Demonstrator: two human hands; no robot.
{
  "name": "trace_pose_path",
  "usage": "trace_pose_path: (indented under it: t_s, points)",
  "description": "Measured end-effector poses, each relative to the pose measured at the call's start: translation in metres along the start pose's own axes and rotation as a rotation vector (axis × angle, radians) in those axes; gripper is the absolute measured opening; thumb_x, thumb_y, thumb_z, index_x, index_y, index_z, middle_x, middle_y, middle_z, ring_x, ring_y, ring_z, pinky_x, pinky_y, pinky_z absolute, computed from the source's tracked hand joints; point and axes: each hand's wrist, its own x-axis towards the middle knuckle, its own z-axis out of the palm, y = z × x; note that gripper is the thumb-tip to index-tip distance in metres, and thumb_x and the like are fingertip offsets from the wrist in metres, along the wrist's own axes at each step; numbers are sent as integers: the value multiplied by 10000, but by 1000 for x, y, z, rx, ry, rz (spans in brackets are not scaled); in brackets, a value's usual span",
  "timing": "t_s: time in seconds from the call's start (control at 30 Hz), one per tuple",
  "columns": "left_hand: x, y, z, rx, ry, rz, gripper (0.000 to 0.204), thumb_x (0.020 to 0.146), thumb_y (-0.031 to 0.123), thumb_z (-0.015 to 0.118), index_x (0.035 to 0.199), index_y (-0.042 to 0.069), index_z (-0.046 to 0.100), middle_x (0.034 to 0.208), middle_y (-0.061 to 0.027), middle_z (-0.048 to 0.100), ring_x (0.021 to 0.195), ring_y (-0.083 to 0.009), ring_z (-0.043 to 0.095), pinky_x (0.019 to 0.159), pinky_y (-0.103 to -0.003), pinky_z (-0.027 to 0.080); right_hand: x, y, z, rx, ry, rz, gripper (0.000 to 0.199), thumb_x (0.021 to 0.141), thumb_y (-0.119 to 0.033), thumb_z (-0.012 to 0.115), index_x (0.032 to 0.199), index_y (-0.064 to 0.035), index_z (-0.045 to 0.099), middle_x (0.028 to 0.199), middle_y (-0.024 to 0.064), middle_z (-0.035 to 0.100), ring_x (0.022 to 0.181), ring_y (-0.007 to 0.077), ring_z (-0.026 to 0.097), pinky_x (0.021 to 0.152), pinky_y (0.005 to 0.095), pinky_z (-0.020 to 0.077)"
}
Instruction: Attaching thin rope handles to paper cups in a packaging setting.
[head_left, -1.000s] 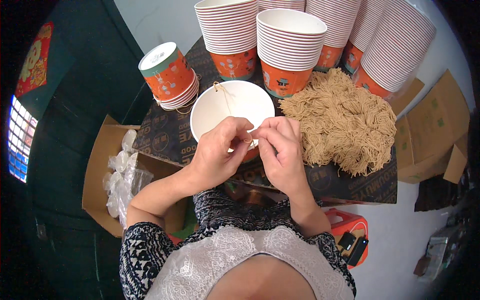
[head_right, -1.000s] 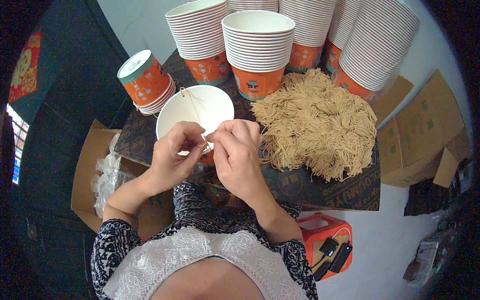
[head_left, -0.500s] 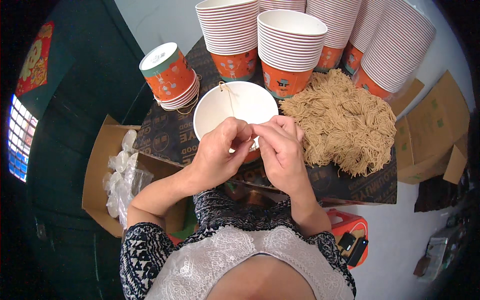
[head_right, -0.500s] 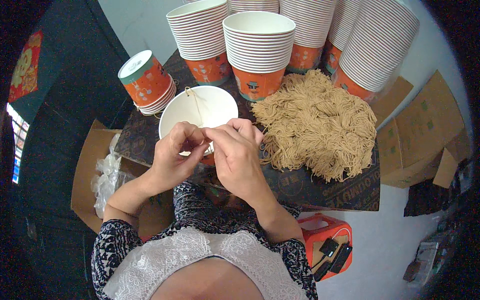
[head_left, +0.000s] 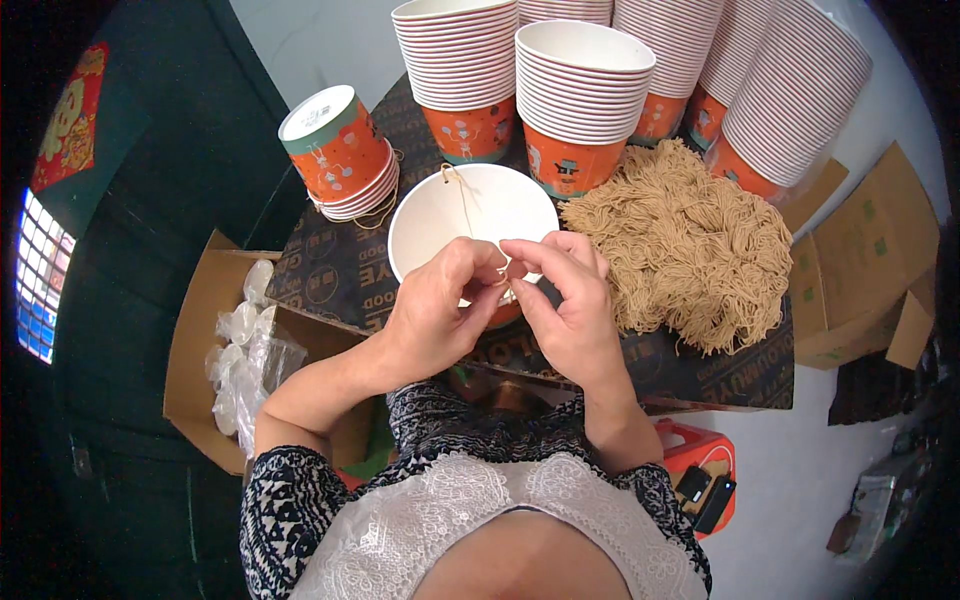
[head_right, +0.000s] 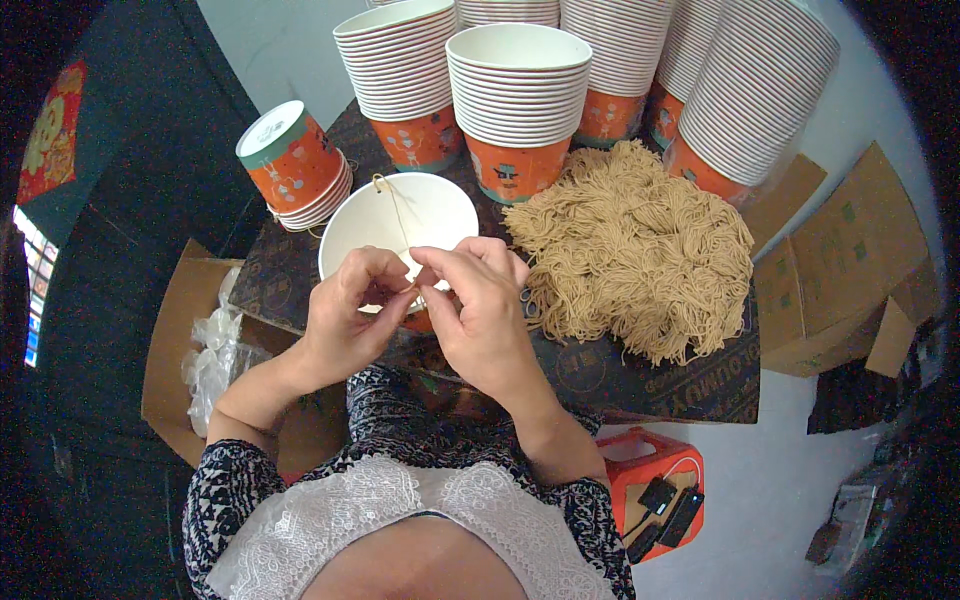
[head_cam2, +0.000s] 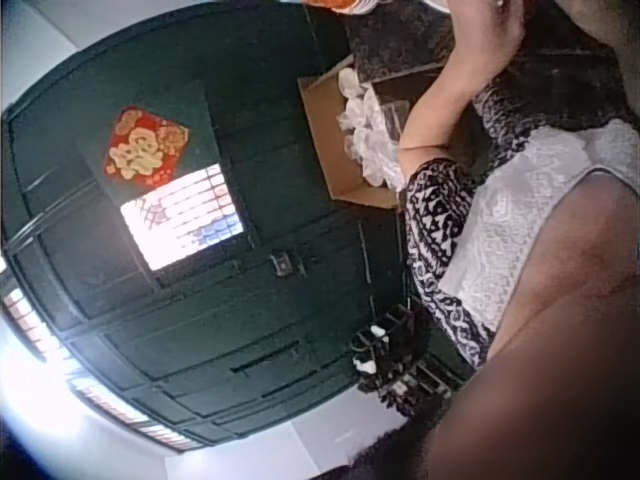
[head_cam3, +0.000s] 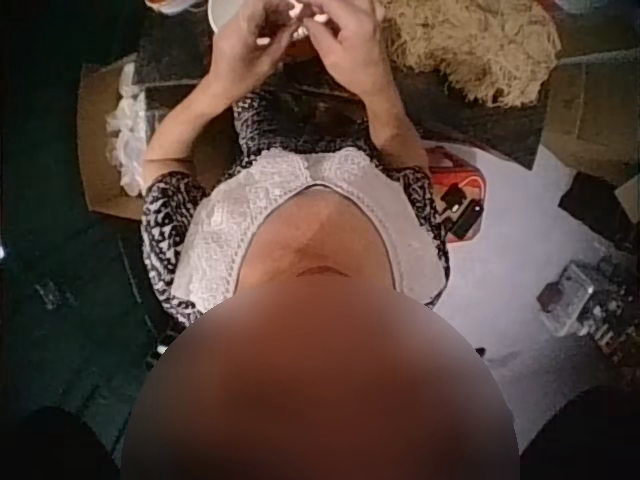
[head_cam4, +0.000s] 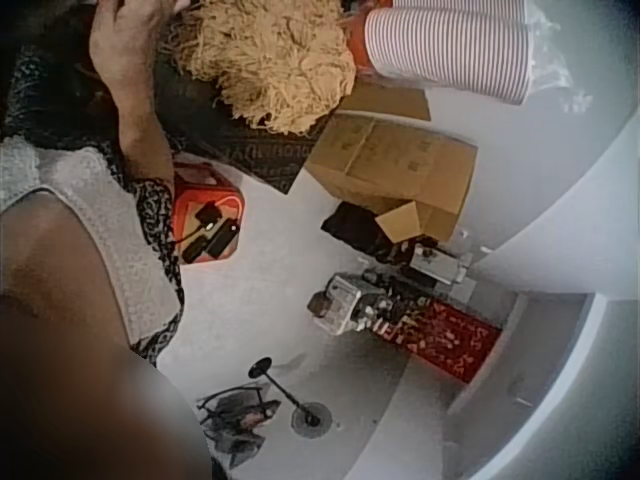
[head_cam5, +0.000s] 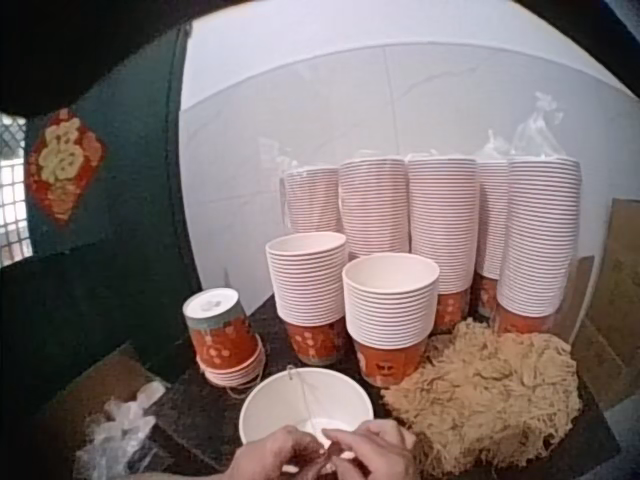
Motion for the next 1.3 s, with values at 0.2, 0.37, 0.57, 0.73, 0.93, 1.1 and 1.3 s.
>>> trace_pose_path:
  t_s: [0.2,0.37,0.57,0.73,0.93,1.1,1.3]
  points:
    - [2,2,1,-37,-4,-15,294,858,-87,678,1086,8,518,930,-77,602,823,-111,653,710,-249,592,0,2,0,3,11,-27,336,803,-34,699,1135,-83,686,919,-10,690,1003,205,544,949,378,328]
    - [2,2,-1,-38,-25,-23,298,860,-92,670,1094,8,516,936,-80,600,841,-113,655,721,-253,595,0,4,1,58,5,12,322,804,-29,695,1122,-85,687,903,-7,682,1000,204,547,949,379,330]
    - [1,0,0,-10,-39,-24,307,858,-96,668,1100,8,512,948,-86,602,853,-126,665,725,-260,599,-1,7,4,28,29,48,293,822,-24,677,1105,-80,628,894,18,675,1021,209,559,959,393,318]
    - [3,3,0,-14,-25,15,316,853,-105,664,1104,10,511,952,-90,602,857,-139,672,725,-260,599,0,4,2,-86,21,-63,320,836,-24,658,1145,-77,592,900,20,675,1031,219,562,966,401,313]
    - [3,1,1,-28,-38,12,319,849,-117,655,1106,12,515,941,-82,586,842,-129,663,720,-258,597,-1,6,0,43,9,-3,378,840,-11,646,1208,-74,584,918,17,682,1028,223,559,984,405,309]
    - [1,0,0,-26,-32,12,316,850,-117,656,1106,11,521,931,-75,578,832,-115,654,712,-250,591,-3,5,0,59,21,-9,425,828,13,651,1239,-72,583,937,18,679,1017,215,559,987,393,314]
    - [2,0,0,-28,-23,23,312,855,-110,660,1110,9,525,925,-69,574,818,-105,643,690,-243,581,-2,6,0,120,15,8,421,817,30,655,1223,-69,601,935,20,676,996,209,564,963,373,340]
